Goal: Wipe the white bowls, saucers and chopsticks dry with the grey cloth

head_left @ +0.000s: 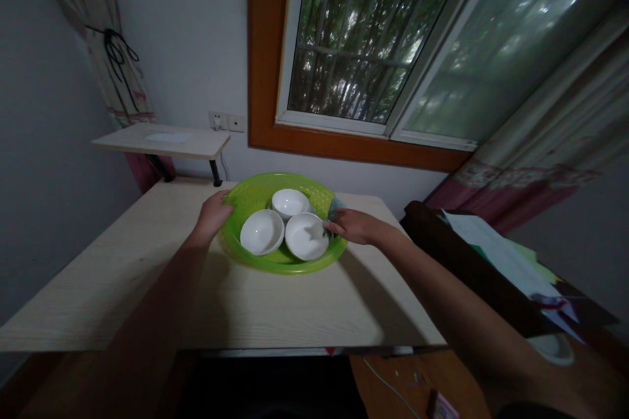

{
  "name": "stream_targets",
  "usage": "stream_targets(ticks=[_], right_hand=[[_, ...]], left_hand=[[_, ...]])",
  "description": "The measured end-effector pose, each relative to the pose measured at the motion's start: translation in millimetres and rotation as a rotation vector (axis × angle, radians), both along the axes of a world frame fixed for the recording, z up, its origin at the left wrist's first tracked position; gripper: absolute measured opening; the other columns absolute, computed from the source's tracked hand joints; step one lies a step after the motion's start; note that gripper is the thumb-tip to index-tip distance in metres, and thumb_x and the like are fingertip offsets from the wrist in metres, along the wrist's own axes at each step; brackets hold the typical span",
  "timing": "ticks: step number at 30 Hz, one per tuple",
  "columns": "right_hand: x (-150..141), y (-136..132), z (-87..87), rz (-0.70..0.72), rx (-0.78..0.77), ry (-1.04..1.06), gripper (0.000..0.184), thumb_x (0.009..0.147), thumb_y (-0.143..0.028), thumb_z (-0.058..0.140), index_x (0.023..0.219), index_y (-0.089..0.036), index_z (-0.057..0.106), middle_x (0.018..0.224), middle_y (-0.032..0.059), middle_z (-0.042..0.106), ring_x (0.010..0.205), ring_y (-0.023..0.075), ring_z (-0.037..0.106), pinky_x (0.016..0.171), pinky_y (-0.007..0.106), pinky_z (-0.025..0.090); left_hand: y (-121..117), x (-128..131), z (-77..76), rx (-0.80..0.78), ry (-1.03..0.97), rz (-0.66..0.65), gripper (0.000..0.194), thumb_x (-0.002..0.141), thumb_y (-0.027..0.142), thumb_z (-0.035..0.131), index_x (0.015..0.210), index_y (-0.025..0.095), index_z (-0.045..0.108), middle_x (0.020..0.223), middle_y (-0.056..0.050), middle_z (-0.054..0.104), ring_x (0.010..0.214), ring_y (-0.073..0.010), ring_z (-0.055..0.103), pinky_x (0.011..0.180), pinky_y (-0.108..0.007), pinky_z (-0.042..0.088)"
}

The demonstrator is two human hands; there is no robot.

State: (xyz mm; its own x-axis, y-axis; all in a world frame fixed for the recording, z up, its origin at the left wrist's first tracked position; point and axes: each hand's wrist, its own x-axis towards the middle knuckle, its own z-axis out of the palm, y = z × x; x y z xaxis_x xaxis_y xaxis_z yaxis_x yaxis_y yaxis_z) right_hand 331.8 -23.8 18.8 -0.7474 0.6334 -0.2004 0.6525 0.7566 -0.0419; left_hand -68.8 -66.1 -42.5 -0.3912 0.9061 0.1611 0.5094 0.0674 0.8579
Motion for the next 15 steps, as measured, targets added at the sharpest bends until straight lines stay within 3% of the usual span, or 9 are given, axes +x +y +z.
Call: stream_targets(ticks=[5, 11, 15], right_hand=[[-10, 24, -4.4, 0.046, 0.146, -0.105, 0.057, 0.108, -0.046, 0.026, 0.106, -0.018, 0.075, 0.106, 0.0119, 0.078, 0.111, 0.0243, 0.068, 0.116, 0.043, 0.033], [-31, 53, -11.8, 0.05, 0.309, -0.246, 0.04, 0.106, -0.04, 0.038, 0.122, -0.023, 0.071, 0.133, 0.0083, 0.069, 0.13, 0.023, 0.058, 0.117, 0.042, 0.032], [-32, 55, -16.8, 0.091, 0.359, -0.196, 0.037, 0.105, -0.039, 0.042, 0.119, -0.024, 0.073, 0.129, 0.0076, 0.071, 0.133, 0.0242, 0.056, 0.119, 0.044, 0.029]], left_hand=[[11, 0, 6.2, -0.026, 0.118, -0.082, 0.057, 0.067, 0.008, 0.055, 0.119, 0.019, 0.073, 0.113, -0.007, 0.077, 0.1, -0.0231, 0.071, 0.081, -0.026, 0.052], [27, -4, 5.0, -0.067, 0.135, -0.115, 0.059, 0.067, 0.011, 0.058, 0.124, 0.02, 0.071, 0.111, -0.01, 0.077, 0.095, -0.0237, 0.071, 0.073, -0.025, 0.052], [26, -2, 6.1, -0.037, 0.18, -0.102, 0.057, 0.069, 0.011, 0.06, 0.124, 0.02, 0.071, 0.116, -0.012, 0.075, 0.099, -0.0252, 0.071, 0.078, -0.028, 0.053]])
